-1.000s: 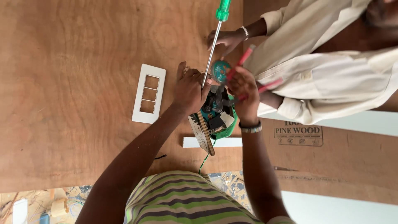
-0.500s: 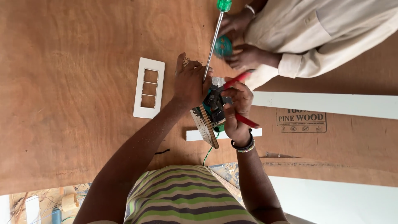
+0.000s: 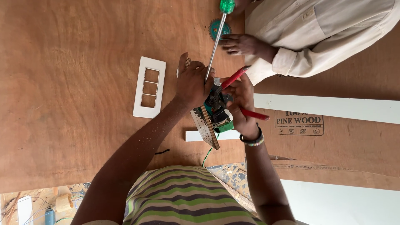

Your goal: The recorder measures and marks a plywood board before using a circular saw to cut out a rectangular section.

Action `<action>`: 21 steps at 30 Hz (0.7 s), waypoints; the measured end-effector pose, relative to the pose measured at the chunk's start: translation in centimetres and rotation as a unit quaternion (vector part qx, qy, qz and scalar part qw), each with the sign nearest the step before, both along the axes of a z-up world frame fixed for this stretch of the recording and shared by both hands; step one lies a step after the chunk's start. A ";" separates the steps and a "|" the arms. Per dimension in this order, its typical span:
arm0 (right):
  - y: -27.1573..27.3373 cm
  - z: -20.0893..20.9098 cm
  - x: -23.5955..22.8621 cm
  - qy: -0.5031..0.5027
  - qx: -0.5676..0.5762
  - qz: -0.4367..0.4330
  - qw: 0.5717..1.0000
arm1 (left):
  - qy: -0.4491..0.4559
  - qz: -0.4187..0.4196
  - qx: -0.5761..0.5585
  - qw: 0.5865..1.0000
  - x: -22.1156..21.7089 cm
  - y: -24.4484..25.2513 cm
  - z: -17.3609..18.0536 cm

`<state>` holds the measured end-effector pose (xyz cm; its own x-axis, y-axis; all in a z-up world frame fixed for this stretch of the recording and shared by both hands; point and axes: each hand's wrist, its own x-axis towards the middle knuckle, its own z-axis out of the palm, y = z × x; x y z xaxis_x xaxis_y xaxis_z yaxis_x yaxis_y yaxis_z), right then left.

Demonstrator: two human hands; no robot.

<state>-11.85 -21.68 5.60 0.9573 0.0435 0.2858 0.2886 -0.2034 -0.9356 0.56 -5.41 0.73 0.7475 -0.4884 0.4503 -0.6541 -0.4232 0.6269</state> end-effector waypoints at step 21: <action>7.2 -1.3 2.4 -0.143 0.211 -0.199 0.946 | 0.006 -0.021 0.034 0.999 0.2 1.0 2.3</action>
